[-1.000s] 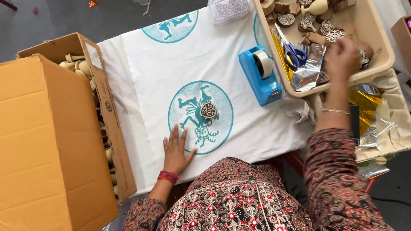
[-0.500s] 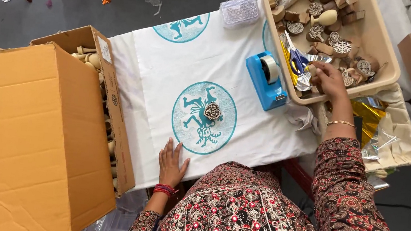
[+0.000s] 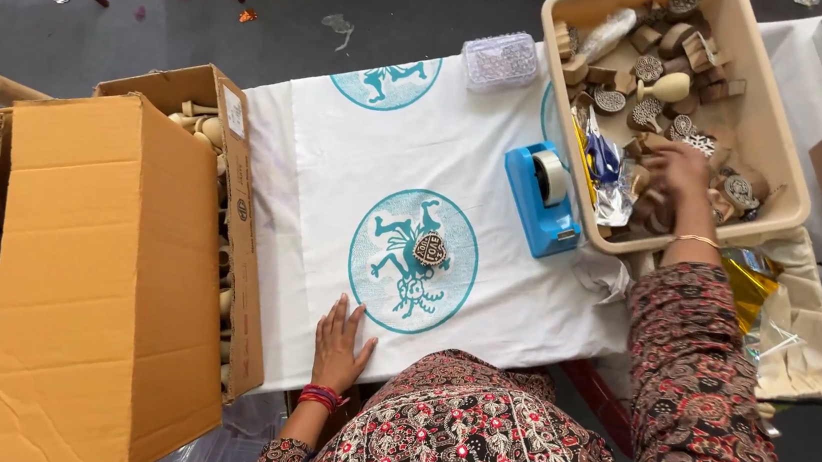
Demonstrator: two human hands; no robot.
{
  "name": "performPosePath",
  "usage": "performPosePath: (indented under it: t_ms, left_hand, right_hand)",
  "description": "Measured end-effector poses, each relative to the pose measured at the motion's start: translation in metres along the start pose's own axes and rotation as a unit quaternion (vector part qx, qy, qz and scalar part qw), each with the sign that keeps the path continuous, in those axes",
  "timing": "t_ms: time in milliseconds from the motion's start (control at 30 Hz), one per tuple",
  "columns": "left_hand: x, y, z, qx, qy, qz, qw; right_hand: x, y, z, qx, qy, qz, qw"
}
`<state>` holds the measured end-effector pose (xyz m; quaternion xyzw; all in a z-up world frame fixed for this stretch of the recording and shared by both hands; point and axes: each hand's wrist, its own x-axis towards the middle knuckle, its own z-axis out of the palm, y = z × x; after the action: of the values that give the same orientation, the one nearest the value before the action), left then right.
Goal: The recorder is picking up wooden blocks with carved stamp designs, inspecting them, and placing them on a table or in a bin.
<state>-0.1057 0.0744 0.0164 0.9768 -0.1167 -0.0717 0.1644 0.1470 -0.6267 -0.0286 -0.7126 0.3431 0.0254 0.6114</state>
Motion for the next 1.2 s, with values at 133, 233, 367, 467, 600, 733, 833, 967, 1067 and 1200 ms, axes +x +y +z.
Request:
performPosePath:
  t_ms: [133, 233, 367, 467, 600, 733, 833, 967, 1067, 1200]
  left_hand:
    - [0.001, -0.001, 0.001, 0.003, -0.007, -0.004, 1.000]
    - [0.000, 0.000, 0.000, 0.007, -0.006, -0.005, 1.000]
    - [0.002, -0.001, -0.002, 0.004, -0.005, -0.005, 1.000]
    - [0.003, 0.001, -0.003, 0.001, -0.003, -0.006, 1.000]
    - [0.001, 0.002, -0.005, -0.002, -0.001, -0.002, 1.000]
    - [0.002, 0.002, -0.007, -0.004, 0.003, 0.004, 1.000]
    - [0.001, 0.002, -0.007, -0.005, 0.001, 0.004, 1.000]
    - [0.002, 0.003, -0.005, -0.016, 0.003, 0.003, 1.000]
    - [0.005, 0.002, -0.007, -0.045, 0.012, -0.008, 0.999]
    - [0.019, 0.006, -0.014, -0.141, 0.042, -0.042, 0.988]
  right_hand:
    - [-0.040, -0.026, -0.014, -0.301, 0.168, -0.115, 0.931]
    - [-0.063, -0.041, -0.010, -0.490, 0.196, -0.242, 0.814]
    - [-0.046, -0.034, -0.004, -0.638, 0.149, -0.215, 0.724]
    - [-0.001, -0.009, -0.001, -0.613, 0.096, -0.183, 0.762]
    - [-0.015, -0.048, 0.023, -0.500, 0.094, -0.084, 0.857]
    - [0.001, -0.032, 0.020, -0.589, 0.090, -0.030, 0.802]
    - [-0.013, -0.033, 0.021, -0.470, 0.093, 0.003, 0.878]
    - [0.003, -0.019, 0.018, -0.355, 0.145, -0.073, 0.921]
    - [-0.051, -0.071, 0.034, -0.195, 0.179, -0.108, 0.958]
    - [-0.136, -0.133, 0.051, 0.231, 0.009, -0.147, 0.962]
